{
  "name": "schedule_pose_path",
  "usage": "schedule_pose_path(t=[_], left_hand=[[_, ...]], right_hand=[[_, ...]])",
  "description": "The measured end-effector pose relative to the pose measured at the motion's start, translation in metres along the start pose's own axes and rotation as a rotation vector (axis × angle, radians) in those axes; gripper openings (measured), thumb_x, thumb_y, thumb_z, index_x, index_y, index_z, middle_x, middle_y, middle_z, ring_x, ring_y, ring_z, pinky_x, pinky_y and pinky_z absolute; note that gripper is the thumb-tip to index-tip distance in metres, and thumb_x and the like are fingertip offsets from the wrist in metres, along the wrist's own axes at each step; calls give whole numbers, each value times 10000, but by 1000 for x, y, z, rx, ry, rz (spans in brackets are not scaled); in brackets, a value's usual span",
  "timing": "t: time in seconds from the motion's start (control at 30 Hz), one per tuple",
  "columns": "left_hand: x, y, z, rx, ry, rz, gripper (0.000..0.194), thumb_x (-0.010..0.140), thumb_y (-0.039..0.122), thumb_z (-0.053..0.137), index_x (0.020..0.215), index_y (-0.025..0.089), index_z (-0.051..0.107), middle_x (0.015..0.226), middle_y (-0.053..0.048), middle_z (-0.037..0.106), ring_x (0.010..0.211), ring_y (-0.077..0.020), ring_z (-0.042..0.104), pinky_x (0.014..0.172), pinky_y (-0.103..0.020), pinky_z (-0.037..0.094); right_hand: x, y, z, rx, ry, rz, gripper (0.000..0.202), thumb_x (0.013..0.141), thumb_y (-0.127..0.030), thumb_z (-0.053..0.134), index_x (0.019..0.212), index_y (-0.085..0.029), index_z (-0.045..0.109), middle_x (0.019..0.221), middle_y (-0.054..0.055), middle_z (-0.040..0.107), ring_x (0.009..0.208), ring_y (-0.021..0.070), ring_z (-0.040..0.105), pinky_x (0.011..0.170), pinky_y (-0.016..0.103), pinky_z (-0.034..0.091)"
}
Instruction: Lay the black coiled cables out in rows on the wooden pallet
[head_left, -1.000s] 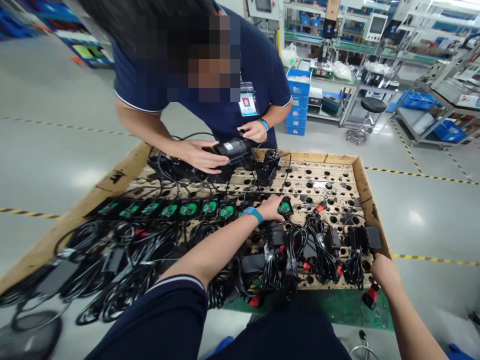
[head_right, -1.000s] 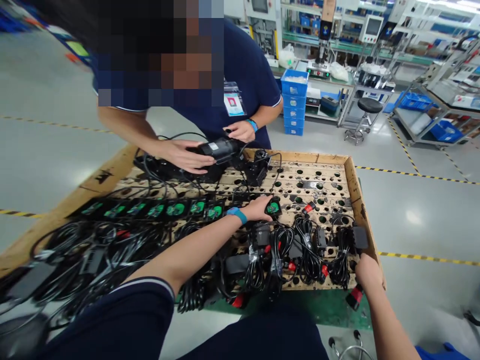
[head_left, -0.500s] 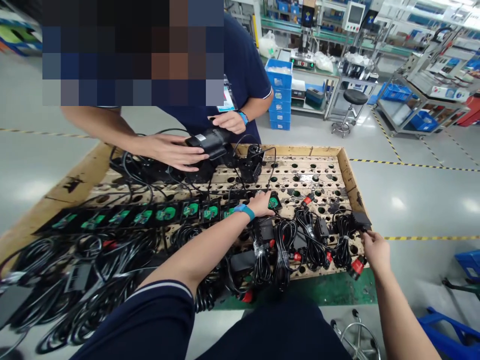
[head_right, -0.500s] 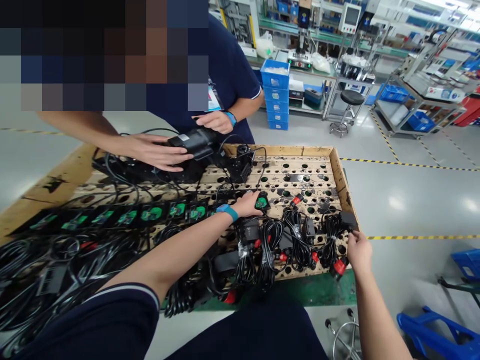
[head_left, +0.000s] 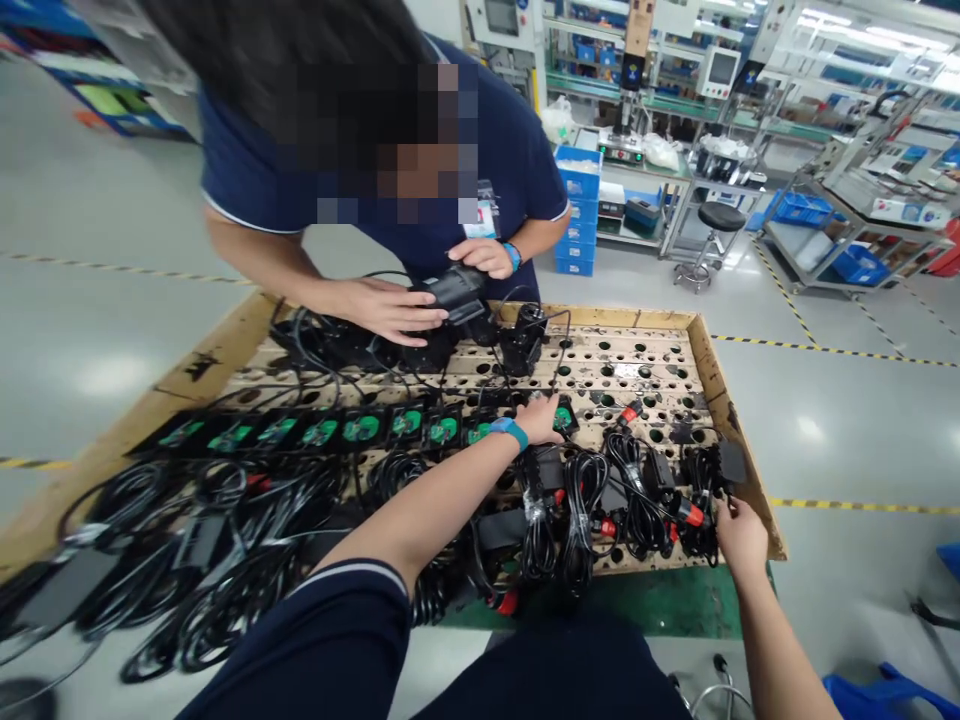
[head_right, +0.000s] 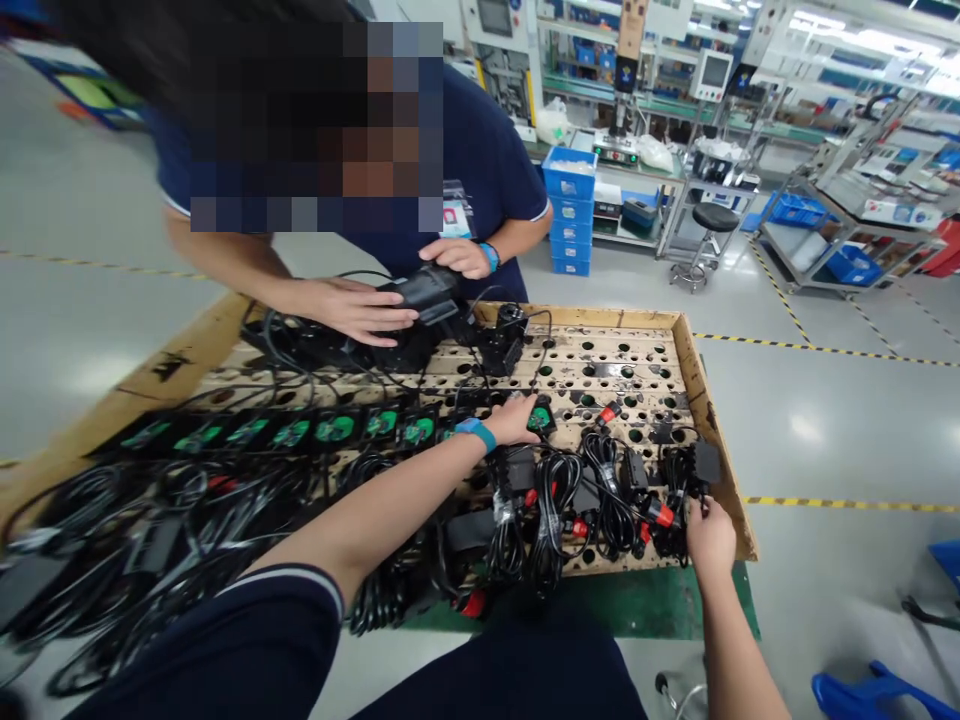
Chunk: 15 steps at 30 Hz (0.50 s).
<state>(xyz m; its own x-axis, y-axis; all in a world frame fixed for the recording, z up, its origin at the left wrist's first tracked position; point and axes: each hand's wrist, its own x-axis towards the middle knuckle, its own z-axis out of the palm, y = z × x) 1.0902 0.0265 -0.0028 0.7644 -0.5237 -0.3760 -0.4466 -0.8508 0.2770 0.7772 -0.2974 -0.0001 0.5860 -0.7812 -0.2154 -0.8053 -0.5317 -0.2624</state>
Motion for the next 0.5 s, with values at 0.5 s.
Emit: schedule_pose_path(t=[0.5], left_hand=[[-34, -63, -26, -141, 91, 78, 799, 778, 286, 692, 1522, 187, 418, 1538, -182, 509, 1422, -360, 493, 1184, -465, 411]], right_hand=[[-14, -240, 54, 0, -244, -808, 461, 1016, -343, 488, 1413, -145, 612, 1518, 156, 531, 1404, 268, 477, 1193, 364, 339]])
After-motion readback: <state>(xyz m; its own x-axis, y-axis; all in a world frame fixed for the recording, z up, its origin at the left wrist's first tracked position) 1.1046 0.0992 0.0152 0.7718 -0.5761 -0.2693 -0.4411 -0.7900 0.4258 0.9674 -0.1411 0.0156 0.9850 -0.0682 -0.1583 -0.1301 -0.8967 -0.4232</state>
